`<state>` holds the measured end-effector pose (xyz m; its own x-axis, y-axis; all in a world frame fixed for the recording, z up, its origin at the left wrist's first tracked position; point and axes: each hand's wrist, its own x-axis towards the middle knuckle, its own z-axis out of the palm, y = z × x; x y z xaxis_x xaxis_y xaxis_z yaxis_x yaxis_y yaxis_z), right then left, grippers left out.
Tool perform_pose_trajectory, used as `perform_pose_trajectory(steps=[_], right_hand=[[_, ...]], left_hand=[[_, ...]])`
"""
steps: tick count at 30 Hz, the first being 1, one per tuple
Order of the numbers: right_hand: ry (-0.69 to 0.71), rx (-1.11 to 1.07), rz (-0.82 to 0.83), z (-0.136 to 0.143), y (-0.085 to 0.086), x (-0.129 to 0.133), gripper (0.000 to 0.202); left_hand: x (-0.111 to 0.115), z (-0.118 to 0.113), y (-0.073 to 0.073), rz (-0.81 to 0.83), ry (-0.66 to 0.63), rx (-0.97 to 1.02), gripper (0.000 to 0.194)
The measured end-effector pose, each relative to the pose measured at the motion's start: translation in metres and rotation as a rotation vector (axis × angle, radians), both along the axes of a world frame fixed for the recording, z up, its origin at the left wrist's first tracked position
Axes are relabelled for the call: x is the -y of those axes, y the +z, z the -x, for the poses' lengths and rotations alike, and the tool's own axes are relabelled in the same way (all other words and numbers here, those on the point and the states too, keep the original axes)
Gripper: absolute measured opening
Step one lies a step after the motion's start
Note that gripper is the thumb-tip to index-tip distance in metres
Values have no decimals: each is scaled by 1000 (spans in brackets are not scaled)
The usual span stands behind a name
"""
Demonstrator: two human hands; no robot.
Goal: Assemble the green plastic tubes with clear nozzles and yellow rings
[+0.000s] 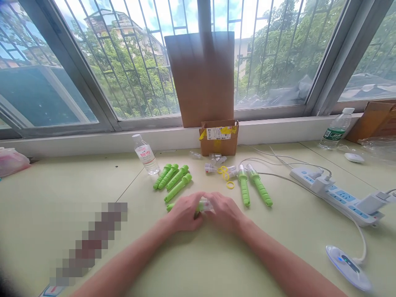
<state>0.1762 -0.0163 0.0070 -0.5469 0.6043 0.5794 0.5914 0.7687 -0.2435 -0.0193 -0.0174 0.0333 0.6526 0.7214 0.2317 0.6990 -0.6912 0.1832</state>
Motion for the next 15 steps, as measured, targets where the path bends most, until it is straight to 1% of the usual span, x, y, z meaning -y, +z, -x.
perform_pose_trajectory(steps=[4, 6, 7, 9, 11, 12, 13, 15], right_hand=[[7, 29, -52, -1, 0, -1, 26], [7, 30, -91, -2, 0, -2, 22], [3, 28, -111, -3, 0, -2, 22], [-13, 22, -141, -3, 0, -3, 23], [-25, 17, -145, -3, 0, -3, 25], [-25, 16, -140, -3, 0, -3, 25], [-20, 19, -135, -4, 0, -3, 26], [-11, 37, -127, -4, 1, -2, 26]], left_hand=[[0, 4, 4, 25, -78, 50, 58], [-3, 6, 6, 22, -68, 48, 56], [-4, 7, 6, 16, -39, 39, 54], [-9, 8, 5, 1, 57, 12, 48], [-13, 9, 3, -9, 163, -37, 39], [-14, 9, 2, -8, 194, -75, 37], [-15, 9, 1, -6, 209, -107, 38], [-14, 9, 0, -1, 193, -139, 42]])
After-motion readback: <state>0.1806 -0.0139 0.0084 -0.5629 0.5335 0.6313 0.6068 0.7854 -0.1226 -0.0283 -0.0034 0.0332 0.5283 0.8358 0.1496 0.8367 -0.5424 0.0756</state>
